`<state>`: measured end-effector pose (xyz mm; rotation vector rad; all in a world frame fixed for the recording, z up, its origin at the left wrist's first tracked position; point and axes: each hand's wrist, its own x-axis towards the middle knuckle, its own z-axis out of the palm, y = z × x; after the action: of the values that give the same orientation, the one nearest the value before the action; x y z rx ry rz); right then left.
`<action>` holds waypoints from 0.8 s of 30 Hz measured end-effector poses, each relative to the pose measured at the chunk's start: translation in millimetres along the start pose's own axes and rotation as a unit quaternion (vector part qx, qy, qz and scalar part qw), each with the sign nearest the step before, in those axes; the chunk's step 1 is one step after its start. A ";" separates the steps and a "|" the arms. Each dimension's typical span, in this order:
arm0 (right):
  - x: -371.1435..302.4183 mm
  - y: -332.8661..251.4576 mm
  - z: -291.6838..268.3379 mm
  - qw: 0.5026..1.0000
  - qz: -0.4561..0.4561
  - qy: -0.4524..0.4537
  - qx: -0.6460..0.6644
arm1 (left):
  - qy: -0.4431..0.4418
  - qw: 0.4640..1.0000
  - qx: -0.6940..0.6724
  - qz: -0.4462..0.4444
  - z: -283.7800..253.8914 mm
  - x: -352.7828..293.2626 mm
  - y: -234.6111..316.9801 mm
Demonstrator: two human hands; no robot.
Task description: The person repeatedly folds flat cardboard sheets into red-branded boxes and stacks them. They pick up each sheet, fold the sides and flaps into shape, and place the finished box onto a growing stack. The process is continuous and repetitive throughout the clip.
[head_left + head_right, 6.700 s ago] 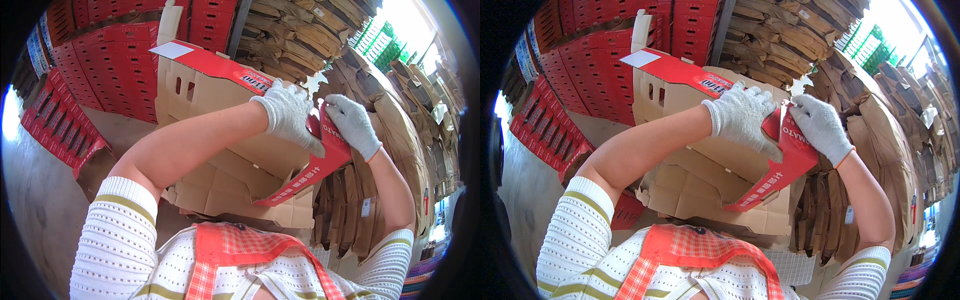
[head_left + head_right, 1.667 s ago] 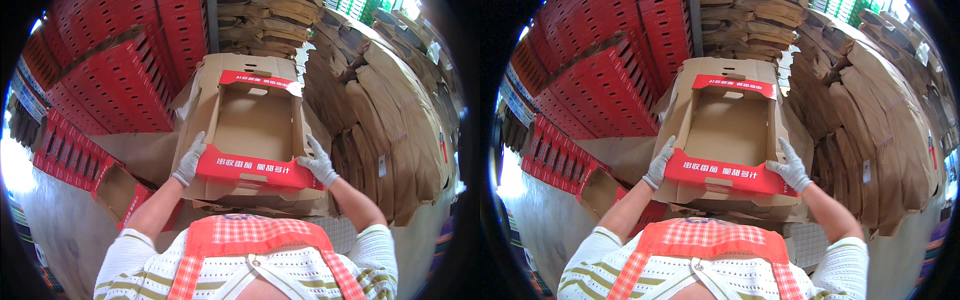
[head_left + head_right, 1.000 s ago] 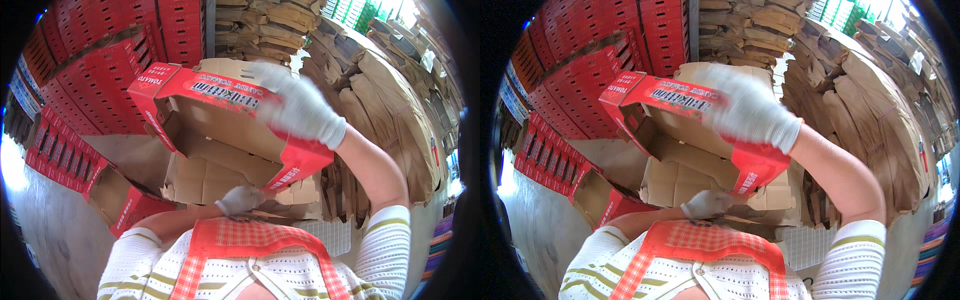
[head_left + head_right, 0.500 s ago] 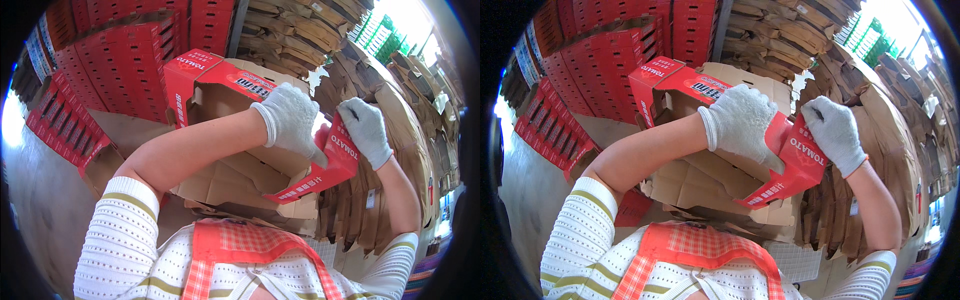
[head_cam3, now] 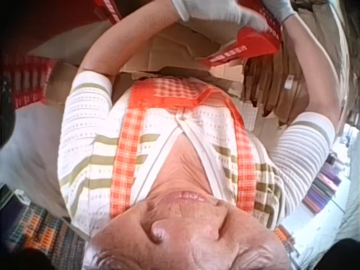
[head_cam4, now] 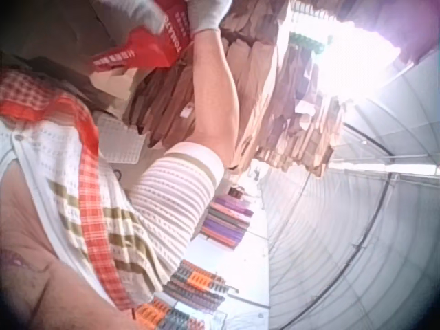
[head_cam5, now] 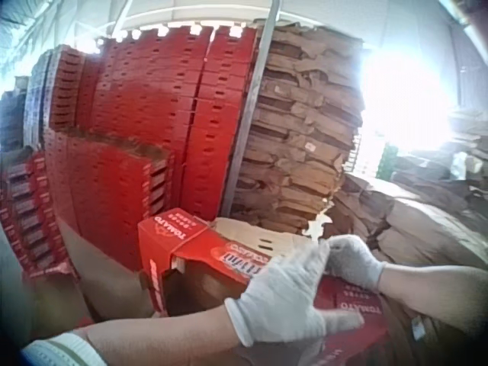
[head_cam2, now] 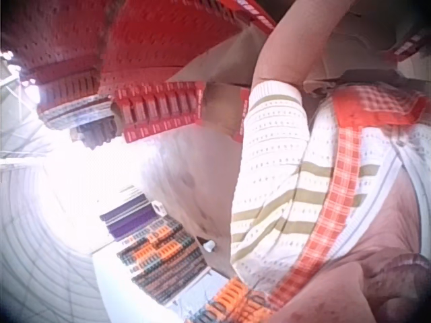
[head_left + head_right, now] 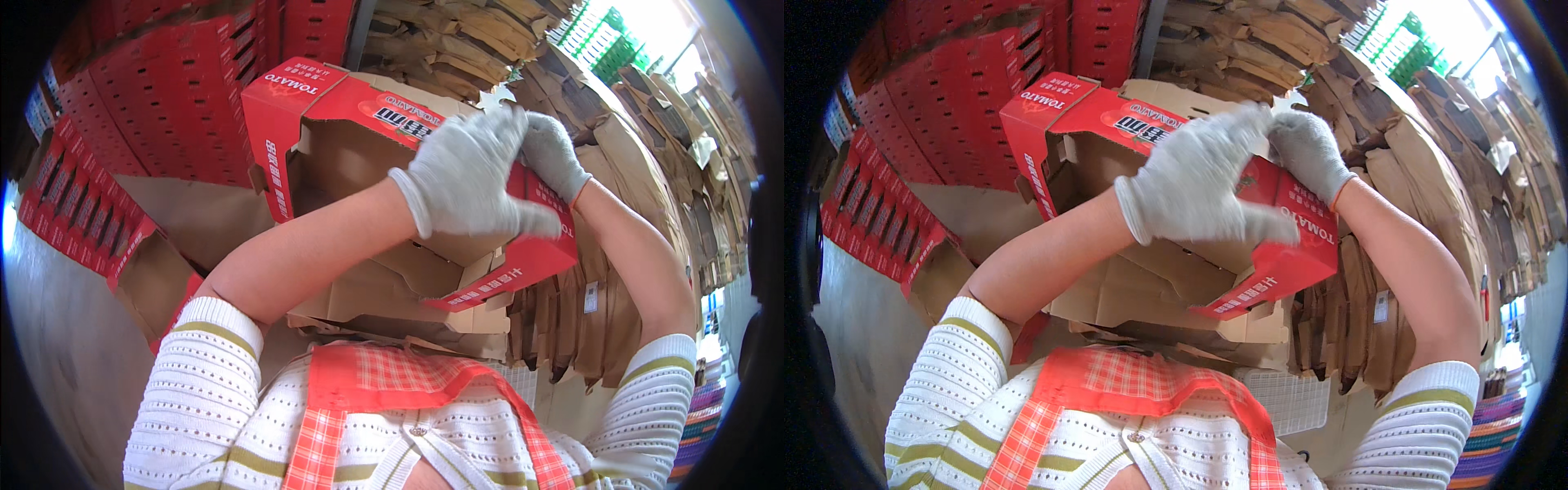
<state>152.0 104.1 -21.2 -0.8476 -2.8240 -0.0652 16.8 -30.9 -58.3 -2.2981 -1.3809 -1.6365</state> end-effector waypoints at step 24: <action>-112.3 74.3 170.0 0.757 0.300 0.116 0.569 | -0.149 0.965 0.116 0.180 4.4 -20.8 35.4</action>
<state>255.7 121.9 -210.9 -1.1514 -1.6493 1.3485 41.5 -64.0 -60.0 -2.5320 -1.0351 -1.0055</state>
